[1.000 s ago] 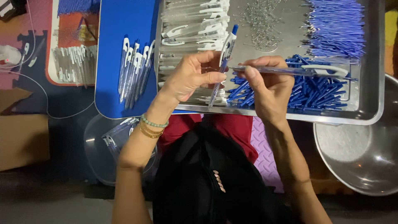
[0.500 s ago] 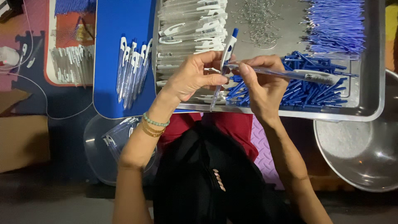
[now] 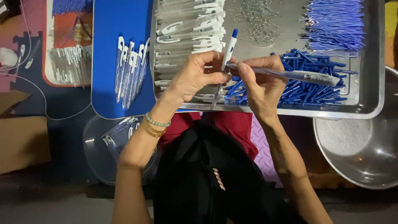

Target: The person assembles ballpoint pens by inserting an ink cartridge into a white plastic pen body, adding a small metal spring, and snapping on a blue plastic cap while working at a low table.

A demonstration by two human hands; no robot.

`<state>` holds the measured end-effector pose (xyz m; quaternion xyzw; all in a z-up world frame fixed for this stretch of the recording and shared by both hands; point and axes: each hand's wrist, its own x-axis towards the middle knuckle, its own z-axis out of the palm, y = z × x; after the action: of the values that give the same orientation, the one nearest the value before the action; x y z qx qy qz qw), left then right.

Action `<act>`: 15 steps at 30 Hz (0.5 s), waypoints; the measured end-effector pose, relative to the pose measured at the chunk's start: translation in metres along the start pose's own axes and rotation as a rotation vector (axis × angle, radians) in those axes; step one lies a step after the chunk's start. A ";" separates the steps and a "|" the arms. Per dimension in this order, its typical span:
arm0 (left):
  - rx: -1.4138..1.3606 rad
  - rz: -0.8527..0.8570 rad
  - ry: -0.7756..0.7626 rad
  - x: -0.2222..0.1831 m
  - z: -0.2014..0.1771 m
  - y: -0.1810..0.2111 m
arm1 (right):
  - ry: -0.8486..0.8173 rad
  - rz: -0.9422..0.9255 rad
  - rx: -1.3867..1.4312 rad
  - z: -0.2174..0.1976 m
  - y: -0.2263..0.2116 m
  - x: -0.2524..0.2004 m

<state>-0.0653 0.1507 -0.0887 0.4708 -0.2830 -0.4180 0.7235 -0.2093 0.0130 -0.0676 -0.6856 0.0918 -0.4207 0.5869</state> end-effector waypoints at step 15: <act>0.096 0.008 0.056 0.005 0.018 0.000 | -0.036 -0.554 -0.378 -0.013 0.032 -0.013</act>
<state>-0.0777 0.1383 -0.0811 0.5157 -0.2841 -0.3877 0.7092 -0.2151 0.0023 -0.1026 -0.7884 -0.0319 -0.5277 0.3144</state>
